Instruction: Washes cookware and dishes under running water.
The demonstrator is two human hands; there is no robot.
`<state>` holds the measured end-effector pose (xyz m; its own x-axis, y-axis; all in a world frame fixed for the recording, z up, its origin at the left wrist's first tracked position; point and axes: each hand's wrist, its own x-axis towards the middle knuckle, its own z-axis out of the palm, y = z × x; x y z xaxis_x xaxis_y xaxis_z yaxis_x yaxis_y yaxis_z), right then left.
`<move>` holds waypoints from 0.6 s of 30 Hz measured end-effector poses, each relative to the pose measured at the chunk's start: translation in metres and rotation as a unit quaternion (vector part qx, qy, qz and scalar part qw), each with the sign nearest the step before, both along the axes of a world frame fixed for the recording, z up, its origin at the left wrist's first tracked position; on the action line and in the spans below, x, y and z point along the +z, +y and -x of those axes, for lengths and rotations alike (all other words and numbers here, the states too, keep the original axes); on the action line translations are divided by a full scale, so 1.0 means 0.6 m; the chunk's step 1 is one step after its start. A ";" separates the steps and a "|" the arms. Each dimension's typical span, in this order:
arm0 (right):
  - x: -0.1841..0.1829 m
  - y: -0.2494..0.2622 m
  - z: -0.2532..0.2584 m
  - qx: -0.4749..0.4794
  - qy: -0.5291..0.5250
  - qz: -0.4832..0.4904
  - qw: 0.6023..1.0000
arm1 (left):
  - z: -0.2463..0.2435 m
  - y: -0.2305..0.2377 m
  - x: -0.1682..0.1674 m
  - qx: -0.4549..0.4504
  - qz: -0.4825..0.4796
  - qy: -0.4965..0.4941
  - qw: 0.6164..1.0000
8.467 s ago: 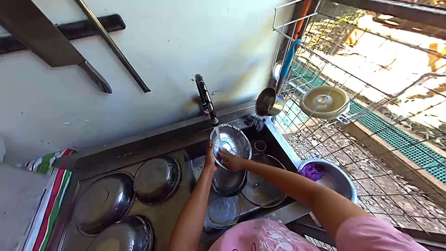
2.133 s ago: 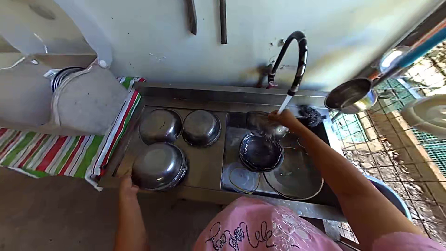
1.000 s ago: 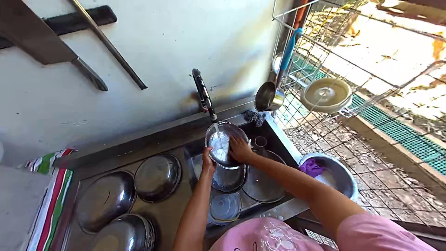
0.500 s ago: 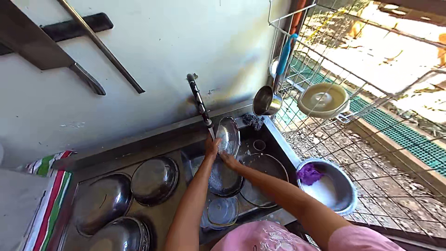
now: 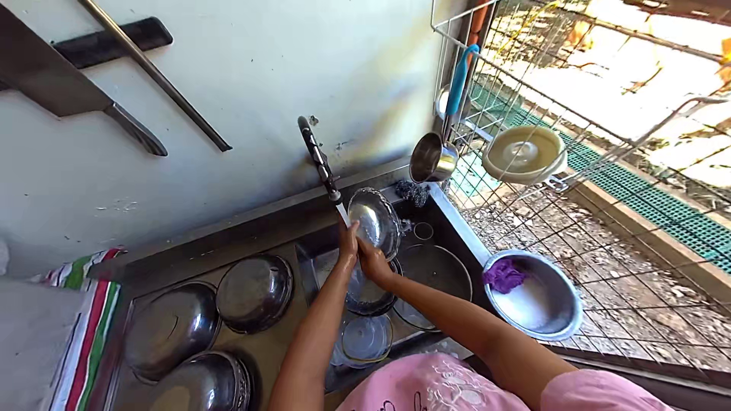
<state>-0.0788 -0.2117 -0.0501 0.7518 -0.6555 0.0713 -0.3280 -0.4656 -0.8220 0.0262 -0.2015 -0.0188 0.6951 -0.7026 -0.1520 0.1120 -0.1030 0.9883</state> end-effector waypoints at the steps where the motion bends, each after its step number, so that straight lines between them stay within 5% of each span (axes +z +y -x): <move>1: -0.024 -0.002 0.013 0.044 0.038 0.019 0.998 | -0.010 0.005 0.012 0.007 -0.016 0.013 1.000; 4: -0.081 -0.046 0.044 0.151 0.138 0.090 0.975 | -0.057 0.012 0.025 0.019 -0.025 0.057 0.998; 8: 0.015 -0.035 0.011 0.135 0.204 -0.005 0.970 | -0.031 0.003 -0.018 0.039 -0.003 -0.017 0.999; 14: 0.021 -0.012 0.022 -0.019 0.019 -0.059 0.998 | -0.002 -0.024 0.010 -0.019 -0.084 -0.071 0.994; 18: 0.073 -0.056 0.037 -0.169 -0.148 -0.186 0.956 | -0.012 -0.030 0.010 -0.041 -0.037 -0.127 0.990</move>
